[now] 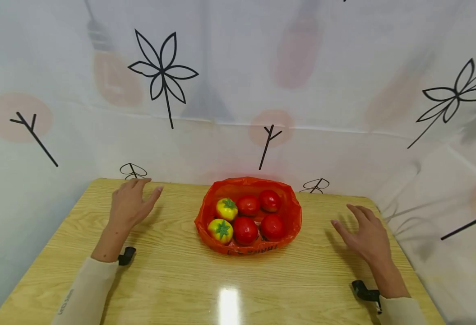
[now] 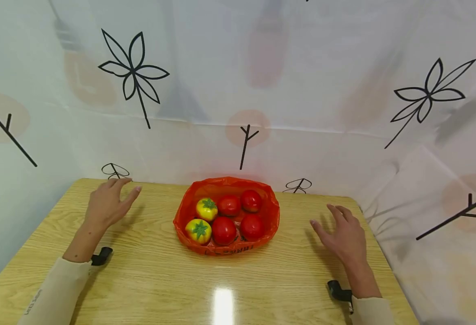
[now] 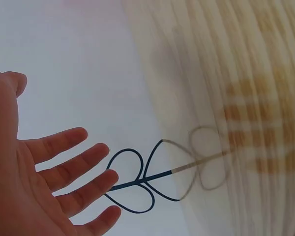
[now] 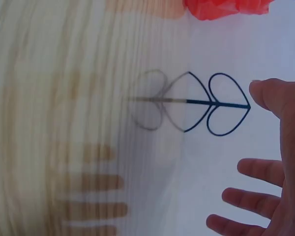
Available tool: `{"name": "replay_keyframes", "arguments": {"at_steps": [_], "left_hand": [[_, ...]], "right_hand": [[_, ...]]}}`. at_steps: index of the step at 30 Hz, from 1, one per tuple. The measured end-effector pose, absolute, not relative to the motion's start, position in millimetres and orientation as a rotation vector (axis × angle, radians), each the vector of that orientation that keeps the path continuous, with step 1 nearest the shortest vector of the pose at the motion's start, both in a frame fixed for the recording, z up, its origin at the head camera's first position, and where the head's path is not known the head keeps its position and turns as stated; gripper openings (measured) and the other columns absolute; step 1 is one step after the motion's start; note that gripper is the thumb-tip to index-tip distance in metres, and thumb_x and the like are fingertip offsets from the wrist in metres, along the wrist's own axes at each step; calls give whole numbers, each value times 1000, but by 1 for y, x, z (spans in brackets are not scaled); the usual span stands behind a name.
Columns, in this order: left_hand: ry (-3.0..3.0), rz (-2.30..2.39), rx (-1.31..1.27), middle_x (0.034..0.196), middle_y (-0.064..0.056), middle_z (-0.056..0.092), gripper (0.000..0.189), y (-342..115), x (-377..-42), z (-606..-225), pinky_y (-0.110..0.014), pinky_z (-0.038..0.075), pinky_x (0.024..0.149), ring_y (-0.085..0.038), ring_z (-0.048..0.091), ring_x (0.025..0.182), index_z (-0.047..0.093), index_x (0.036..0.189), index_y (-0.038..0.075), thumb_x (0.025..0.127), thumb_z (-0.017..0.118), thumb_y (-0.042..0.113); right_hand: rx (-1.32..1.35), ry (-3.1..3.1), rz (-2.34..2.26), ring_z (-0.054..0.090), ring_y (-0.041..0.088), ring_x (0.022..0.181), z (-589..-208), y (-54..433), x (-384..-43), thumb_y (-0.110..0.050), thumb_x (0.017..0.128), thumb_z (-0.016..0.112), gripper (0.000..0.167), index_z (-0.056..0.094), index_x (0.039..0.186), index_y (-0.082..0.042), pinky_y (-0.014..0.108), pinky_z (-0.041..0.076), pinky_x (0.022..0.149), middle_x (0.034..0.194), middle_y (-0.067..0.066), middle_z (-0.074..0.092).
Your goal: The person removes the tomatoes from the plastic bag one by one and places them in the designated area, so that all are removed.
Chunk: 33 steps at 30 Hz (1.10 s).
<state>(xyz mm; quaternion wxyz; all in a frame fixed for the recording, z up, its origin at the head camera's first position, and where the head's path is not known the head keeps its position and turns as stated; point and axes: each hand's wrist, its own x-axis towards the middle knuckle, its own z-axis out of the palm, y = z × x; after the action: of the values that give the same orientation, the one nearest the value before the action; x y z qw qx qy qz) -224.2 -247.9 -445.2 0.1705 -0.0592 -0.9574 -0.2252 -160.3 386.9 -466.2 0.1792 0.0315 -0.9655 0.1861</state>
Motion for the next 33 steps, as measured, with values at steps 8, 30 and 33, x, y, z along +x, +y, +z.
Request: {"name": "replay_keyframes", "arguments": {"at_steps": [8, 30, 33], "left_hand": [[-2697, -645, -237, 138, -28, 62, 63, -240, -225, -443, -71, 46, 97, -52, 59, 123, 62, 142, -1, 108, 54, 51], [-2705, -659, -320, 126, -19, 70, 58, -208, -221, -442, -68, 46, 97, -43, 67, 110, 65, 138, 5, 107, 55, 52], [-2715, -649, -329, 126, -18, 70, 58, -203, -219, -440, -70, 45, 99, -42, 67, 111, 66, 138, 5, 107, 55, 53]], "right_hand": [[109, -2711, 587, 49, 59, 127, -458, 374, -159, -44, 98, 73, 68, 56, 147, 1, 77, 41, 92, 148, 33, 50], [235, -2634, 637, 53, 51, 127, -443, 333, -153, -37, 93, 81, 64, 62, 142, -1, 72, 43, 97, 144, 24, 55], [259, -2615, 635, 54, 51, 125, -443, 330, -153, -35, 91, 82, 63, 63, 140, -1, 73, 43, 97, 143, 24, 56]]}}
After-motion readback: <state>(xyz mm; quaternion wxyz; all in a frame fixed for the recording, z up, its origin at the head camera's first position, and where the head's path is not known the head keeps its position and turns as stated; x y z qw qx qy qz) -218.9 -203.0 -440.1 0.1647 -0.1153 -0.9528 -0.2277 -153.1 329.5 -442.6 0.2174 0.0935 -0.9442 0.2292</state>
